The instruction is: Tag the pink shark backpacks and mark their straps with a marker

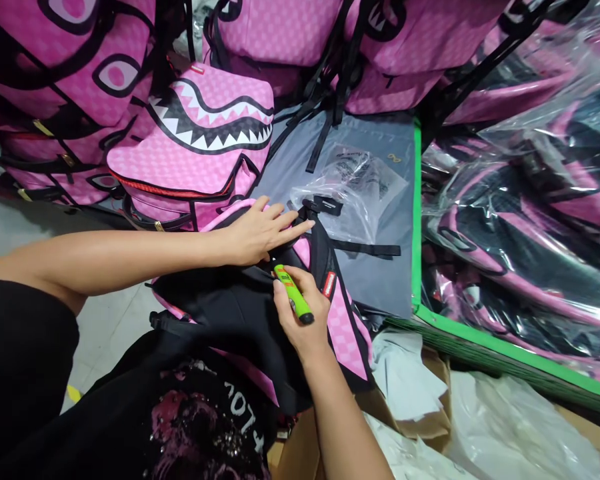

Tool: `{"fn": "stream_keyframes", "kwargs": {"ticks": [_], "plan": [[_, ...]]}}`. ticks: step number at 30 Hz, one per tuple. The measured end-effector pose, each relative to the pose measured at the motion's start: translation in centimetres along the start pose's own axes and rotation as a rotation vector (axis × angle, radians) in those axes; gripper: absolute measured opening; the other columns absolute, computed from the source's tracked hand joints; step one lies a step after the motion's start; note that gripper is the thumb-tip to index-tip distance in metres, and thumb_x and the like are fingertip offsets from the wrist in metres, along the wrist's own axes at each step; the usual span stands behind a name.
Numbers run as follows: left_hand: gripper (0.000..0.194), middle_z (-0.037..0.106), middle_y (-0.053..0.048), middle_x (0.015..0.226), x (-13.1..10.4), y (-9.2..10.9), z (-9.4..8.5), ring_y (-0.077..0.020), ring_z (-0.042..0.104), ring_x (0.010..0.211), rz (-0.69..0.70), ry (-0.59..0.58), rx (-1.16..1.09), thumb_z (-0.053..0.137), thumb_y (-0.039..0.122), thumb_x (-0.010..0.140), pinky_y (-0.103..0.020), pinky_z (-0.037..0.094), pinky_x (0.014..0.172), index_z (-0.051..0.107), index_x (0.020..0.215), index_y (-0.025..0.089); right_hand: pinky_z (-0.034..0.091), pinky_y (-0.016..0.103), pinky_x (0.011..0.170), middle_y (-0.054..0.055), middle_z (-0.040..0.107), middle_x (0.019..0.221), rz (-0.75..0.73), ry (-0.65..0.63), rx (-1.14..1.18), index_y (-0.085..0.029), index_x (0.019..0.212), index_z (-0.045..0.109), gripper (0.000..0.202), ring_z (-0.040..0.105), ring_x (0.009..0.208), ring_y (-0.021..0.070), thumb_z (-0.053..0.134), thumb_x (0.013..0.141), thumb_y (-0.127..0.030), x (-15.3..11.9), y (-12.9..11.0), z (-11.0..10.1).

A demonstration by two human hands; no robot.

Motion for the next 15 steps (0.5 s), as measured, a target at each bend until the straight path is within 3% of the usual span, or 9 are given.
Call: {"fn": "stream_keyframes", "kwargs": {"ticks": [3,5,9,12,15], "plan": [[0.083,0.031,-0.019,0.154,0.0,-0.2,0.2,-0.0371,0.030,0.138,-0.149,0.011,-0.018,0.062,0.034,0.085,-0.059,0.024,0.110,0.019,0.154,0.017,0.057,0.032,0.078,0.006,0.074,0.097,0.042,-0.126,-0.025,-0.020,0.106,0.066,0.025,0.071,0.080,0.0198,0.058,0.090,-0.038,1.4,-0.7,-0.9],[0.084,0.030,-0.019,0.154,0.0,-0.2,0.3,-0.0375,0.031,0.137,-0.227,-0.011,-0.032,0.063,0.036,0.085,-0.060,0.027,0.108,0.019,0.154,0.017,0.056,0.030,0.074,0.005,0.074,0.095,0.077,-0.194,-0.038,-0.020,0.104,0.068,0.026,0.070,0.076,0.0185,0.058,0.089,-0.038,2.3,-1.0,-1.2],[0.081,0.034,-0.018,0.152,-0.1,-0.6,0.3,-0.0331,0.043,0.126,-0.205,-0.027,-0.049,0.060,0.037,0.087,-0.053,0.035,0.103,0.019,0.154,0.019,0.054,0.027,0.067,0.002,0.074,0.083,0.141,-0.375,-0.082,-0.021,0.100,0.072,0.026,0.067,0.065,0.0162,0.058,0.086,-0.038,4.4,-1.4,-1.7],[0.100,0.023,-0.017,0.158,-0.2,-1.1,0.1,-0.0365,0.032,0.136,-0.160,-0.064,-0.038,0.070,0.044,0.078,-0.055,0.033,0.105,0.010,0.155,0.023,0.051,0.027,0.066,-0.001,0.072,0.073,0.157,-0.500,-0.147,-0.022,0.098,0.073,0.025,0.066,0.060,0.0161,0.058,0.084,-0.037,5.6,-1.8,-2.0],[0.120,0.012,-0.016,0.161,-0.2,-1.4,0.1,-0.0391,0.019,0.143,-0.130,-0.136,-0.008,0.080,0.042,0.067,-0.058,0.030,0.107,0.000,0.156,0.026,0.051,0.028,0.069,0.001,0.074,0.079,0.128,-0.538,-0.170,-0.022,0.101,0.072,0.027,0.067,0.065,0.0172,0.057,0.085,-0.038,6.1,-1.9,-2.1]]}}
Point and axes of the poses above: each hand's wrist, its own x-axis towards the middle knuckle, its own z-axis out of the palm, y = z × x, the point moved 1 cm from there along x, towards the middle knuckle
